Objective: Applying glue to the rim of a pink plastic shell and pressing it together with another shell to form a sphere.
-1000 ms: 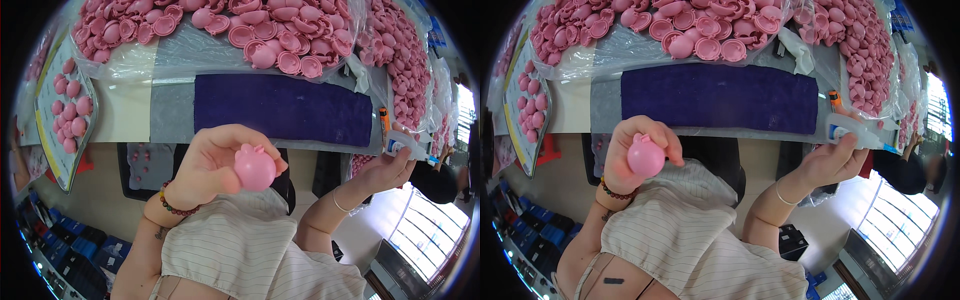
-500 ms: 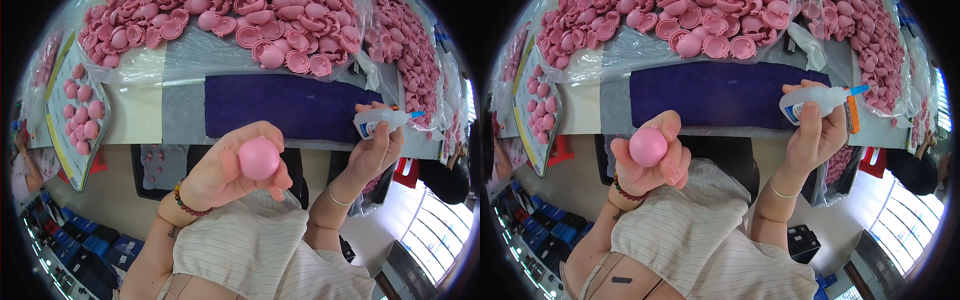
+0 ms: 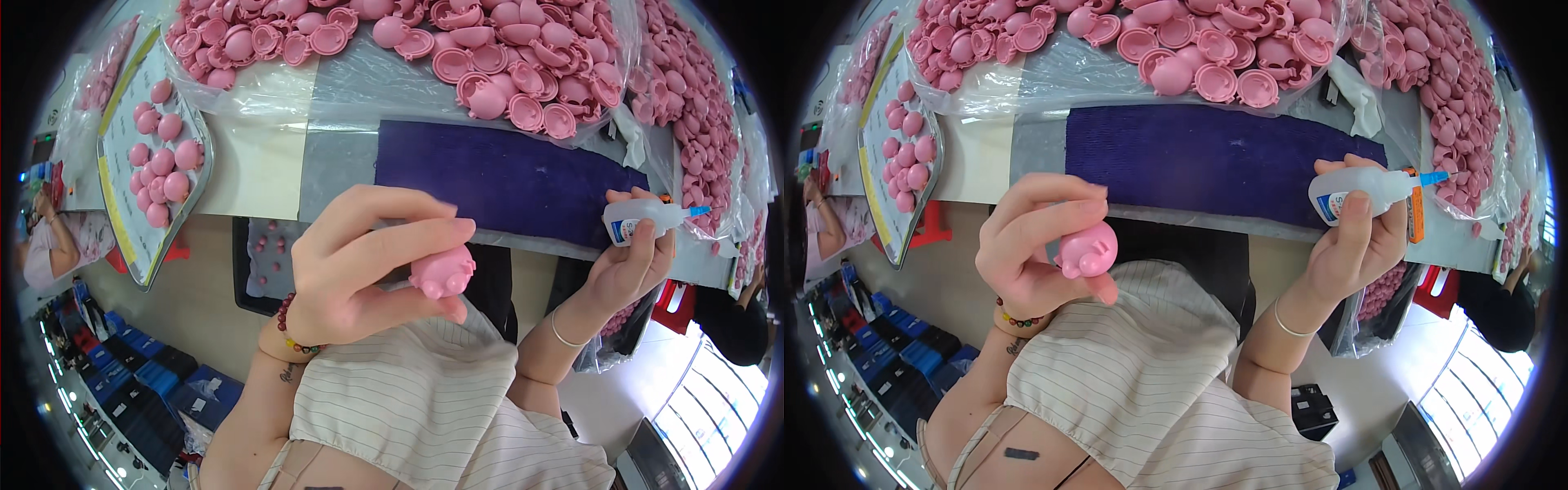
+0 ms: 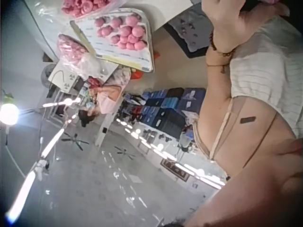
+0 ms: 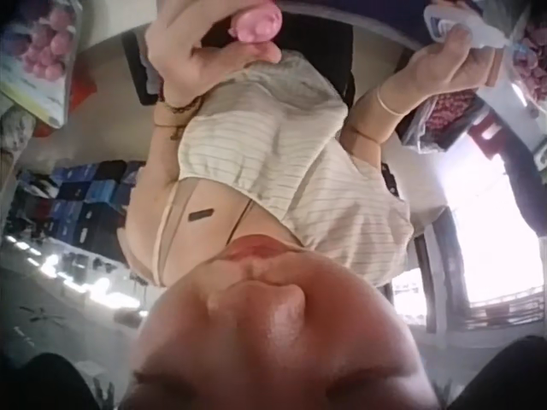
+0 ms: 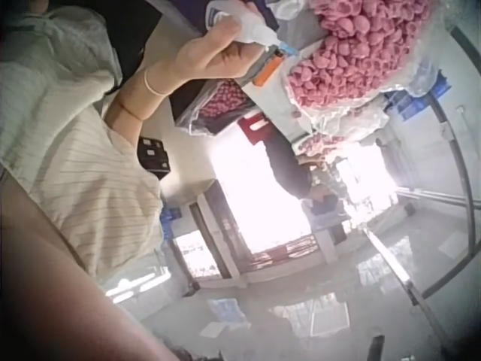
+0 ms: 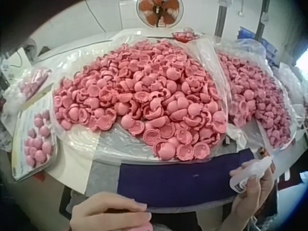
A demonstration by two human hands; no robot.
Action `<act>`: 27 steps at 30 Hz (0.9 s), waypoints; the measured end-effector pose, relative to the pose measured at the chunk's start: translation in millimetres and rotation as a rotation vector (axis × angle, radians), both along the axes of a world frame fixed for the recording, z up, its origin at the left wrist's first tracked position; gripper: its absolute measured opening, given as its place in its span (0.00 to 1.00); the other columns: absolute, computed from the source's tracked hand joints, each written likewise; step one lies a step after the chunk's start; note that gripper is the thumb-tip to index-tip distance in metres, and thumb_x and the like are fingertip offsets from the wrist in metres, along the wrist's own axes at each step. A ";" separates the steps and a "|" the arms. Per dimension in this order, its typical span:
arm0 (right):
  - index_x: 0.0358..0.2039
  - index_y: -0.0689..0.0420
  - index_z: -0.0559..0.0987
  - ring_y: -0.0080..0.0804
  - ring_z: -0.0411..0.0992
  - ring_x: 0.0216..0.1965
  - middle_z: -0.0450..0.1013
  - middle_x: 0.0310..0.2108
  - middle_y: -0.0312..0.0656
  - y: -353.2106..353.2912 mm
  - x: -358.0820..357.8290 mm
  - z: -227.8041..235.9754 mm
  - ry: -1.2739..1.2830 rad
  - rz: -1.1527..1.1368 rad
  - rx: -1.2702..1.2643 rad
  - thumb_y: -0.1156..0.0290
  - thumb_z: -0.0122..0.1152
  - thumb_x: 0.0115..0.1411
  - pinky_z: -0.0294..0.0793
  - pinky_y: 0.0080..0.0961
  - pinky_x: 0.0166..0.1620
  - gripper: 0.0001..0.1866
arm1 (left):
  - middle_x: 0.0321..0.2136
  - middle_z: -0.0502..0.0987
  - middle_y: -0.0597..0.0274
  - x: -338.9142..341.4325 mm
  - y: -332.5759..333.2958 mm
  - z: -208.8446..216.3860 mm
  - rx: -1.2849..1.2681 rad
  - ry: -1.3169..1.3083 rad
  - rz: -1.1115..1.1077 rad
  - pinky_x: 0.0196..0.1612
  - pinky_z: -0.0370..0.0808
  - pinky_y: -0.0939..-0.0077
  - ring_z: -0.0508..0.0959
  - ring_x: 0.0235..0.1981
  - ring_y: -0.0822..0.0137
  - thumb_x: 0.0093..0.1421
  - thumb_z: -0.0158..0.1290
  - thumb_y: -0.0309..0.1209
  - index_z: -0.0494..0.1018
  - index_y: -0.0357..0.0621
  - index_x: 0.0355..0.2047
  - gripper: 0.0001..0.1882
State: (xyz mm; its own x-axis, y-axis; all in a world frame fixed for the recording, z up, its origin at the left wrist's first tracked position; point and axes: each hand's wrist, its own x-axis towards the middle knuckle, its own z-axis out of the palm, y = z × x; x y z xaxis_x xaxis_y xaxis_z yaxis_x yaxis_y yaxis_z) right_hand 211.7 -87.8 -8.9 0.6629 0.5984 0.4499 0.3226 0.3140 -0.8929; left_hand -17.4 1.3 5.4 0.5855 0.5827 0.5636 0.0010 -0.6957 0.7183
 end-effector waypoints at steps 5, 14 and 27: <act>0.32 0.71 0.68 0.33 0.71 0.27 0.70 0.25 0.51 -1.8 1.1 1.3 -0.009 -0.004 -0.008 0.71 0.49 0.51 0.67 0.17 0.33 0.14 | 0.29 0.73 0.51 -6.4 4.4 6.0 0.139 0.075 0.031 0.31 0.70 0.76 0.73 0.29 0.63 0.36 0.62 0.38 0.70 0.31 0.32 0.26; 0.31 0.70 0.69 0.28 0.69 0.24 0.70 0.23 0.51 0.9 -4.7 3.7 -0.076 -0.021 -0.066 0.68 0.49 0.50 0.65 0.16 0.31 0.16 | 0.28 0.74 0.60 -100.8 61.5 4.5 0.202 0.380 0.998 0.34 0.67 0.82 0.72 0.30 0.73 0.47 0.53 0.28 0.71 0.40 0.37 0.14; 0.32 0.71 0.68 0.34 0.71 0.28 0.69 0.27 0.50 -5.0 1.1 2.4 -0.106 0.023 -0.105 0.70 0.47 0.51 0.68 0.21 0.34 0.14 | 0.31 0.73 0.58 -33.4 90.2 7.2 0.536 0.437 0.659 0.40 0.65 0.70 0.71 0.33 0.61 0.49 0.49 0.30 0.71 0.41 0.32 0.10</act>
